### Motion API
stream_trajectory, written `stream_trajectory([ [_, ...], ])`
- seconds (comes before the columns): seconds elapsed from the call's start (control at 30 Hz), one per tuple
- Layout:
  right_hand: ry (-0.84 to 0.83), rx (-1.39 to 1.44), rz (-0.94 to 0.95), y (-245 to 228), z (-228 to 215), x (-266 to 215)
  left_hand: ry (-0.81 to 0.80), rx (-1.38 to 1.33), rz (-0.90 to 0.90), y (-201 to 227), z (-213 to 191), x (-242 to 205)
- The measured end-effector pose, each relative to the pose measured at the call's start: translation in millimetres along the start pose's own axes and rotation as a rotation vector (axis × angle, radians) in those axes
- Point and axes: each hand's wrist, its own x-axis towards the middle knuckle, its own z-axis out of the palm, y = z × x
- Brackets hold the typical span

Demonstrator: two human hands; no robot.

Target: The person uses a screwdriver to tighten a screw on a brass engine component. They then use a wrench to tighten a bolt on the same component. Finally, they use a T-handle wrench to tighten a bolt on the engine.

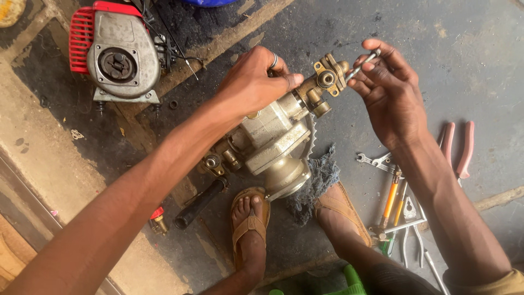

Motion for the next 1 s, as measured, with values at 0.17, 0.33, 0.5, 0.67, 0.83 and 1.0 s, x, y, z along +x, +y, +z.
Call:
stream_trajectory([
  [0.17, 0.008, 0.028, 0.015, 1.4, -1.7, -0.8, 0.009, 0.057, -0.052, 3.6, 2.4, 3.8],
  [0.33, -0.021, 0.018, -0.001, 4.1, -1.5, 0.2, 0.024, 0.07, -0.056, -2.0, 6.6, 8.1],
  [0.5, -0.063, -0.06, -0.041, -3.1, -8.3, 0.4, 0.047, 0.096, -0.034, -4.7, 8.5, 10.2],
  [0.67, -0.082, -0.085, -0.052, 1.3, -10.4, -2.2, 0.046, 0.128, -0.01, -1.3, 6.9, 4.7],
  [0.83, -0.047, -0.09, -0.082, 6.3, -18.6, -5.8, 0.067, 0.165, 0.114, -0.7, 7.4, -2.0],
  [1.0, -0.135, -0.213, -0.192, -2.6, -33.4, -0.5, 0.054, 0.195, 0.151, -5.7, 10.7, -0.7],
])
